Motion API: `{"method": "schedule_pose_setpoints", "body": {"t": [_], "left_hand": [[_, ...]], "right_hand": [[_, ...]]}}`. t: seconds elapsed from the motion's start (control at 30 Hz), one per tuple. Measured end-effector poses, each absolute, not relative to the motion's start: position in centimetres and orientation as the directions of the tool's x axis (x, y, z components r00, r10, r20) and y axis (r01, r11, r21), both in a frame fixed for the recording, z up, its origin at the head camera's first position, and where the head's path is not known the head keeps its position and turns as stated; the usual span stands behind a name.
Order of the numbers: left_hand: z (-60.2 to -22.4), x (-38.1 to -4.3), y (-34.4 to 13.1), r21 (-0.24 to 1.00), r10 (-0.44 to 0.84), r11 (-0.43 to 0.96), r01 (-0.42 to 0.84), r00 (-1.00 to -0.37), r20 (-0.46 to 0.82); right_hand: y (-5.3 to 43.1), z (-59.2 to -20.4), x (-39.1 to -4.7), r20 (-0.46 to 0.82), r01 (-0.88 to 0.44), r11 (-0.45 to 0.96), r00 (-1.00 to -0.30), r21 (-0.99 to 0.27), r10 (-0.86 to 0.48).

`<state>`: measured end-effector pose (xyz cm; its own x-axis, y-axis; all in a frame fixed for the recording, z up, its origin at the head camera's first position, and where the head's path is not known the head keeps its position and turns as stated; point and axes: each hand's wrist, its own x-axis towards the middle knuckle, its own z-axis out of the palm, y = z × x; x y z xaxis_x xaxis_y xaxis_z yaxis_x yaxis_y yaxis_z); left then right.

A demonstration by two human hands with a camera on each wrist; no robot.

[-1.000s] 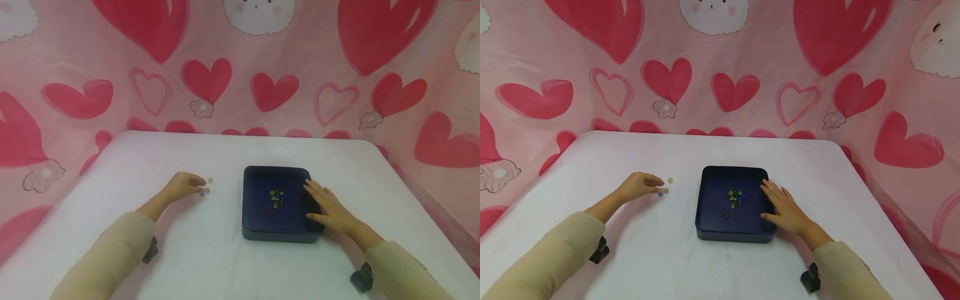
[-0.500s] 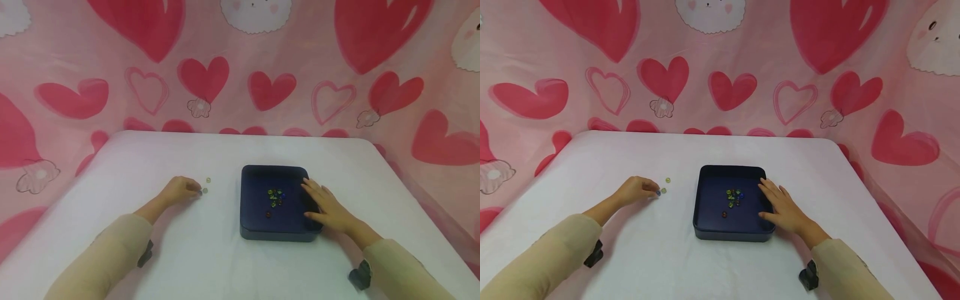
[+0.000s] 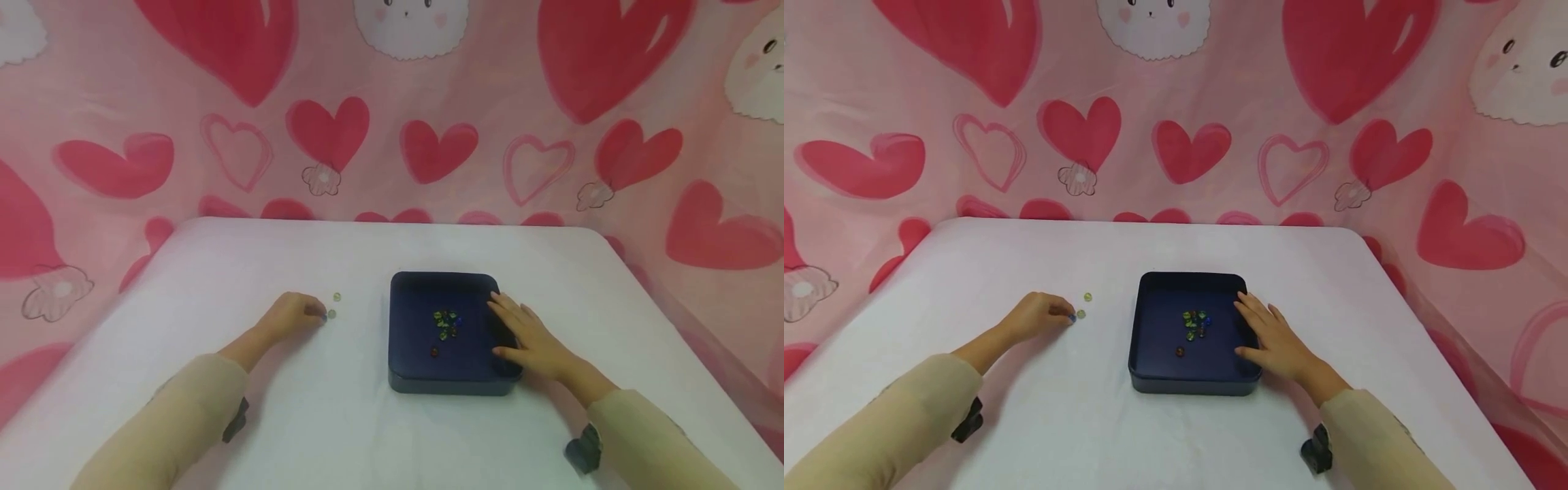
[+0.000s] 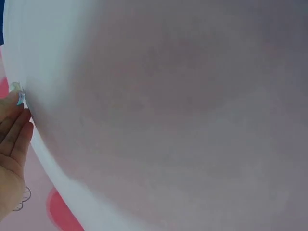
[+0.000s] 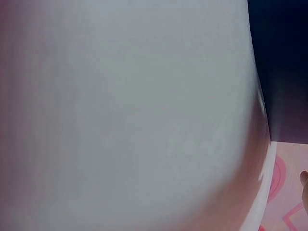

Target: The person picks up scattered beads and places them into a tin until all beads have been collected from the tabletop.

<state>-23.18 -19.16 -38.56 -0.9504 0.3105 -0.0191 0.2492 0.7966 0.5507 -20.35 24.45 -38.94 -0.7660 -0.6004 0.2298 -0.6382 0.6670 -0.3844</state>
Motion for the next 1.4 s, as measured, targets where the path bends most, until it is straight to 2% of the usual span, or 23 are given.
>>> {"method": "schedule_pose_setpoints", "body": {"t": [0.27, 0.43, 0.67, 1.0, 1.4], "left_hand": [[-37.9, -22.8, -19.6, 0.603, 0.273, 0.773, 0.197, -0.961, -0.036], [-36.9, -22.2, -18.5, 0.681, 0.319, 0.690, 0.244, -0.948, 0.016], [-35.6, -21.3, -15.5, 0.760, 0.386, 0.594, 0.262, -0.922, 0.017], [-34.9, -21.2, -11.8, 0.769, 0.510, 0.515, 0.378, -0.856, 0.079], [-35.1, -22.0, -7.4, 0.725, 0.636, 0.473, 0.501, -0.764, 0.113]], "right_hand": [[24.2, -38.7, -20.5, 0.187, -0.607, 0.688, -0.787, -0.398, -0.587], [24.3, -38.8, -20.3, 0.218, -0.622, 0.678, -0.778, -0.391, -0.589], [24.6, -39.3, -20.3, 0.250, -0.647, 0.660, -0.760, -0.382, -0.600], [24.6, -39.1, -20.4, 0.237, -0.638, 0.660, -0.765, -0.396, -0.599], [24.5, -39.0, -20.4, 0.210, -0.623, 0.670, -0.776, -0.405, -0.594]]}}
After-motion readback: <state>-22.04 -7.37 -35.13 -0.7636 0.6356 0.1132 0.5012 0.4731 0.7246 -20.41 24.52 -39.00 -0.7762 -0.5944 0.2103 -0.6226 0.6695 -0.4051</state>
